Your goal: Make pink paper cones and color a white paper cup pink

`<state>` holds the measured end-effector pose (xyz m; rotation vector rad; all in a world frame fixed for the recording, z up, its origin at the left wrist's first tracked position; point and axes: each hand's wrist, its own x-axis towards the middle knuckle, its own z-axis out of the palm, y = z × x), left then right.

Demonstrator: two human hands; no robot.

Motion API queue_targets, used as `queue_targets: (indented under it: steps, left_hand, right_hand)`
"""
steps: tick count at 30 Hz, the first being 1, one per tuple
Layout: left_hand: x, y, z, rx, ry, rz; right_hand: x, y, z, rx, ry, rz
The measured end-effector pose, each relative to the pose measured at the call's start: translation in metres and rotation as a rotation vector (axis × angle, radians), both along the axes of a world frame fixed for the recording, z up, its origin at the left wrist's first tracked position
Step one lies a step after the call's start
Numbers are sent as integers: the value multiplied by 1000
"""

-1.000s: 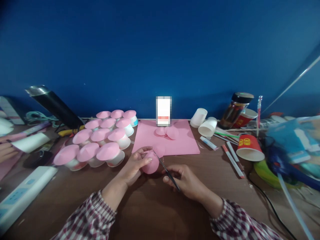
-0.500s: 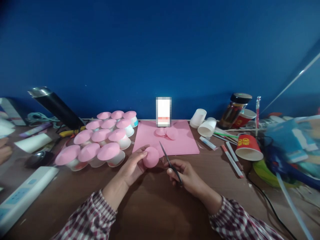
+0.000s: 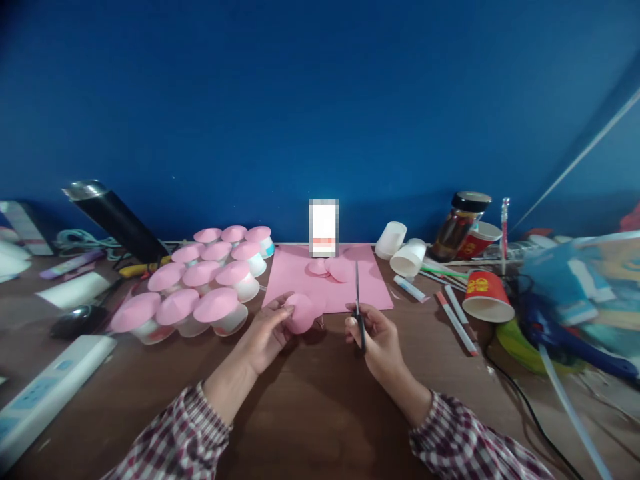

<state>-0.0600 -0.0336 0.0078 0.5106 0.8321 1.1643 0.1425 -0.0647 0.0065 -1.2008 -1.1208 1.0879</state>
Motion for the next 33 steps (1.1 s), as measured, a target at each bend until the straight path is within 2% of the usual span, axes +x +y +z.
queue_targets:
  steps: [5,10,13,16,19,25,29,33]
  left_hand:
    - [15,8,12,4,188,15]
    - [44,44,27,133,279,-52]
    - [57,69,31,270,431,21]
    - [57,81,28,348,604,132]
    - [44,75,19,409,810,115]
    - [12,45,-3,569,1227,3]
    - [8,36,-12,673,1427,-63]
    - [11,34,-13,746,1526,-130]
  right_hand:
    - [4,8,-1,-17,48,-51]
    - [5,11,-1,-26,76,-32]
    - [6,11,-3,-30,77,-3]
    - [7,11,-5,-23,75,10]
    - [6,11,-6,-19,74,24]
    - [5,9,-6,-15,32,52]
    - [5,8,-7,0,22,71]
    - [4,8,-9,1,22,84]
